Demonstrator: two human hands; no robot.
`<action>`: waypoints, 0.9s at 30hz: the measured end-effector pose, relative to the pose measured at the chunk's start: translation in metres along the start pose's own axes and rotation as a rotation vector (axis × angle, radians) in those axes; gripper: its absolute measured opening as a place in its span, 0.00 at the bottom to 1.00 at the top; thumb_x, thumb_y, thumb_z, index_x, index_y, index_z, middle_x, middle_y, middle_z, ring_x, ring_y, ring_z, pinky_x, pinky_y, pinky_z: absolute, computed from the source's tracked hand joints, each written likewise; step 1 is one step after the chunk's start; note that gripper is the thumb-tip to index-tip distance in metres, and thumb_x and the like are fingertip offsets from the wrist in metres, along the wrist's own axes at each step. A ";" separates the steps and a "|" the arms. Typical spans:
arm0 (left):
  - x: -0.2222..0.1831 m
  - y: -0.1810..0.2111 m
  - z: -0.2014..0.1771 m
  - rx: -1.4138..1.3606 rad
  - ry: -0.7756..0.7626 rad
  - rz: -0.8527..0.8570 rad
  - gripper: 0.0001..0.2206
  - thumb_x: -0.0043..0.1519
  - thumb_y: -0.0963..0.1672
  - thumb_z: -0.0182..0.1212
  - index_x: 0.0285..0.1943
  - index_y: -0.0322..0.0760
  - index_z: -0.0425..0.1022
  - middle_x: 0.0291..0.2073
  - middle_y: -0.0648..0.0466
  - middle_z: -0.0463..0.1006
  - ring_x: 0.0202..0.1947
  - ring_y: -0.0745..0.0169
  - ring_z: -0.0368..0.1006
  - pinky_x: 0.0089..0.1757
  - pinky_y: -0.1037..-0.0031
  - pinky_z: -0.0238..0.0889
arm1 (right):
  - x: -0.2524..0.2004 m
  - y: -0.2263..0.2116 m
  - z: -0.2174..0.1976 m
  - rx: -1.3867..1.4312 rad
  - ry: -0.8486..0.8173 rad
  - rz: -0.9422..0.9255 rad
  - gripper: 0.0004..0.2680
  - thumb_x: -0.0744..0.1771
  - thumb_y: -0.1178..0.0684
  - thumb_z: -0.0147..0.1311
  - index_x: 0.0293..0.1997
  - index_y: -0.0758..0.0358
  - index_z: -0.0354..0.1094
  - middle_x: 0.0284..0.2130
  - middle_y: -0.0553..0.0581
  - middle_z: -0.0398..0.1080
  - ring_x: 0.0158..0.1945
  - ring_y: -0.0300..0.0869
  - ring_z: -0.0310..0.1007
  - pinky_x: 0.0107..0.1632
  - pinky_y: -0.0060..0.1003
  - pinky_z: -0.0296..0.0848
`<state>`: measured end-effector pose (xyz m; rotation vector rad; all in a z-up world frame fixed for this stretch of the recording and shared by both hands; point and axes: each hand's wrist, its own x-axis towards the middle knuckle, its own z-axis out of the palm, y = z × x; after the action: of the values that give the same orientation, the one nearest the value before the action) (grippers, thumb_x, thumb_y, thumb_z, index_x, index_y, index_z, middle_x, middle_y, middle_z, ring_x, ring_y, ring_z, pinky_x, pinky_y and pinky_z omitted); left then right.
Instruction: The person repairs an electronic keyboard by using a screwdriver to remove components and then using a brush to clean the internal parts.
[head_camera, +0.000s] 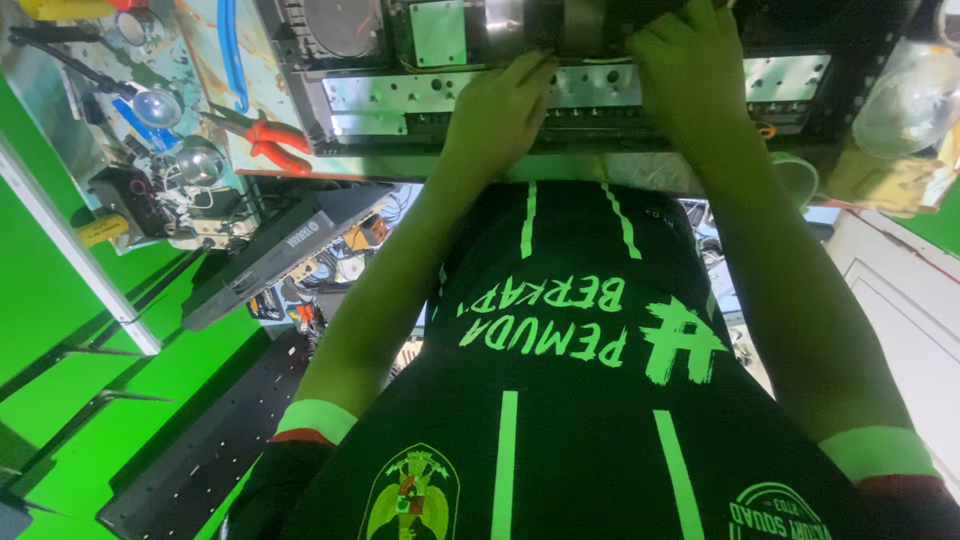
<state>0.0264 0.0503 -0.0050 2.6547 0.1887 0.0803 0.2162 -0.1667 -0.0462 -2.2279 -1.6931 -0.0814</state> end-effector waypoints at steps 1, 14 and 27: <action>0.000 0.002 0.000 -0.007 -0.007 -0.013 0.18 0.66 0.44 0.60 0.65 0.36 0.73 0.60 0.47 0.74 0.48 0.48 0.78 0.49 0.60 0.71 | 0.000 0.001 0.000 0.001 0.003 0.003 0.06 0.67 0.62 0.56 0.46 0.59 0.74 0.45 0.53 0.75 0.60 0.48 0.68 0.60 0.47 0.67; 0.013 0.020 0.002 0.010 0.008 -0.095 0.13 0.65 0.44 0.61 0.57 0.35 0.74 0.51 0.48 0.75 0.49 0.46 0.71 0.46 0.57 0.67 | -0.010 0.025 -0.043 0.282 -0.018 0.091 0.07 0.69 0.63 0.54 0.50 0.63 0.73 0.48 0.57 0.75 0.59 0.50 0.68 0.63 0.48 0.63; 0.021 0.018 0.007 0.012 0.019 -0.103 0.16 0.62 0.42 0.62 0.58 0.33 0.67 0.44 0.45 0.78 0.49 0.47 0.73 0.51 0.54 0.62 | -0.005 0.033 -0.042 0.046 -0.018 0.040 0.11 0.71 0.60 0.53 0.62 0.61 0.66 0.47 0.57 0.76 0.64 0.53 0.65 0.70 0.57 0.57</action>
<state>0.0496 0.0340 -0.0023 2.6515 0.3325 0.0705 0.2526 -0.1920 -0.0162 -2.2341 -1.6420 -0.0132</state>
